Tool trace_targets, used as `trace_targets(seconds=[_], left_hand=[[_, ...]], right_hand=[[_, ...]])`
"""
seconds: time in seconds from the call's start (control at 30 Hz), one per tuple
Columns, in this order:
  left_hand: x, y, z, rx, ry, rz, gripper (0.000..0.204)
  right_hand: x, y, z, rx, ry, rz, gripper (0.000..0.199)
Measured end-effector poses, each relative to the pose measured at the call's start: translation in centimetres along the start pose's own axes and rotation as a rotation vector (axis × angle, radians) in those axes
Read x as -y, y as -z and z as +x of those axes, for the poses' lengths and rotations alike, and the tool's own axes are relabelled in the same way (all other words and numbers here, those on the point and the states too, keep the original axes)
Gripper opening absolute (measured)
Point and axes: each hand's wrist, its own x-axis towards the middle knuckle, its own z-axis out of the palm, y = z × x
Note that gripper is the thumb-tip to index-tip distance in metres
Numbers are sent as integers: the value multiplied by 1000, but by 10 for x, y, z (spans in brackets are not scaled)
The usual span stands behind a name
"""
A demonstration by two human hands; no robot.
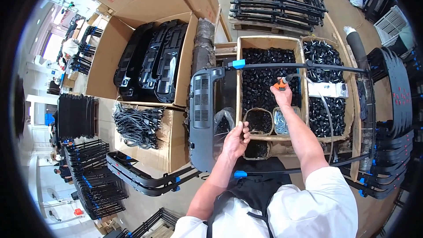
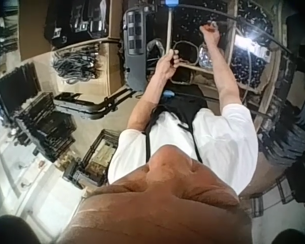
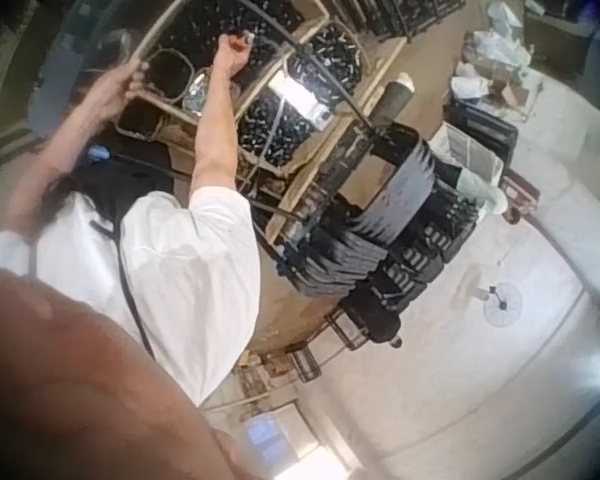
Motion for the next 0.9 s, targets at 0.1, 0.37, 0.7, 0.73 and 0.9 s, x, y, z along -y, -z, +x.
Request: trace_targets(seconds=[0.1, 0.37, 0.7, 0.73, 0.9], left_hand=[[-8, 5, 6, -29, -38, -29, 32], [-44, 1, 21, -14, -35, -102, 31], [-87, 8, 10, 96, -75, -361, 30], [-91, 12, 9, 111, -66, -389, 30], [-105, 26, -1, 94, -59, -497, 28]], right_hand=[[30, 17, -23, 69, 47, 14, 55], [182, 49, -126, 338, 363, 84, 49], [221, -18, -203, 576, 419, 253, 58], [219, -24, -205, 579, 420, 245, 54], [228, -45, -218, 601, 404, 211, 55]])
